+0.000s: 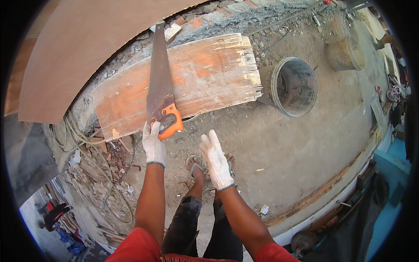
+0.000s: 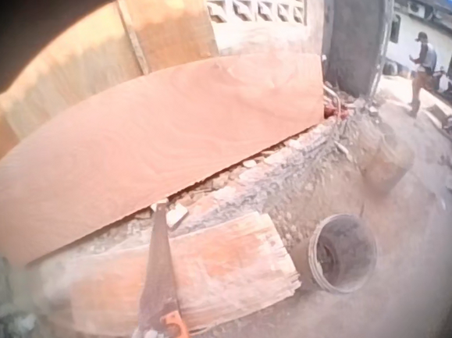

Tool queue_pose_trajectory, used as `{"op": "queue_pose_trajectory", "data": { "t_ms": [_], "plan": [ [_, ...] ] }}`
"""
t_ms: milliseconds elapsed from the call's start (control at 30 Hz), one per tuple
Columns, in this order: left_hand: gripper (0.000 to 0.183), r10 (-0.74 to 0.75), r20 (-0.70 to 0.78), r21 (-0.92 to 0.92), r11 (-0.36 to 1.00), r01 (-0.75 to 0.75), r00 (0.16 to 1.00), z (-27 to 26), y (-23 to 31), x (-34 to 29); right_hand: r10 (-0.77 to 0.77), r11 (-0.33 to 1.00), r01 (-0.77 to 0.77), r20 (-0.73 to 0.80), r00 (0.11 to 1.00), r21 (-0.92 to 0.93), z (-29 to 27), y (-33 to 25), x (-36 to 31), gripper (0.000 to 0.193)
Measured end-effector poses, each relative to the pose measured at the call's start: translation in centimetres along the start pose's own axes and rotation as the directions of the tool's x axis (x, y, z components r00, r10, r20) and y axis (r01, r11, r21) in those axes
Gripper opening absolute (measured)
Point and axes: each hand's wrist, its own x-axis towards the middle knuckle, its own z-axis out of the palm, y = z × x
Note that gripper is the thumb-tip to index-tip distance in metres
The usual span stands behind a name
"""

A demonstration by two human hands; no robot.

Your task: The person walks through a construction site, picks up a piece of wood, and measures it with a tape measure. They then use a hand saw to cut the wood along the marked line and carry the cut piece away.

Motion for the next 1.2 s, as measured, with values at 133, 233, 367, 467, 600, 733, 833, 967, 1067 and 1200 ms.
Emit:
{"op": "queue_pose_trajectory", "data": {
  "t_ms": [133,233,367,467,600,733,833,967,1067,1200],
  "plan": [
    [0.057,0.225,-0.086,0.68,0.726,-0.108,0.971,0.1,2.8,-3.0,-0.036,0.987,0.023,0.076,0.997,0.161,0.3,-3.4,-6.7,0.093],
    [0.057,-0.062,0.248,0.716,0.685,-0.139,0.967,0.0,4.3,-14.3,-0.205,0.876,0.183,0.002,0.979,0.447,3.3,-8.6,-11.1,0.093],
    [0.047,-0.421,0.787,0.28,0.895,0.346,0.452,1.6,13.5,-31.8,-0.442,0.757,0.339,0.056,0.895,0.559,13.4,-19.0,-17.2,0.089],
    [0.046,-0.216,0.821,0.326,0.937,-0.124,0.528,5.3,21.9,-36.8,-0.535,0.692,0.402,0.053,0.843,0.6,19.5,-25.7,-22.6,0.089],
    [0.037,0.055,0.982,0.08,0.741,-0.667,0.18,8.6,33.6,-37.8,-0.564,0.599,0.353,0.066,0.823,0.719,23.9,-32.3,-27.9,0.083],
    [0.037,0.068,0.998,-0.04,0.636,-0.771,0.004,12.6,39.5,-42.8,-0.668,0.619,0.305,0.282,0.689,0.724,26.0,-40.2,-32.0,0.09],
    [0.029,0.073,0.997,-0.069,0.614,-0.786,-0.031,14.9,40.8,-48.4,-0.703,0.616,0.105,0.485,0.52,0.78,25.2,-45.0,-35.2,0.102],
    [0.037,0.089,0.969,0.08,0.772,-0.631,0.232,16.6,40.8,-54.3,-0.65,0.731,-0.243,0.759,0.032,0.637,21.8,-48.8,-34.4,0.108],
    [0.039,0.068,0.944,0.121,0.839,-0.53,0.323,16.1,38.5,-55.5,-0.481,0.65,-0.184,0.587,0.651,0.737,25.8,-52.8,-45.5,0.086],
    [0.033,0.139,0.924,0.103,0.806,-0.583,0.356,19.1,37.5,-56.0,-0.673,0.739,0.424,0.597,0.436,0.523,20.4,-52.3,-41.4,0.056]
  ]
}}
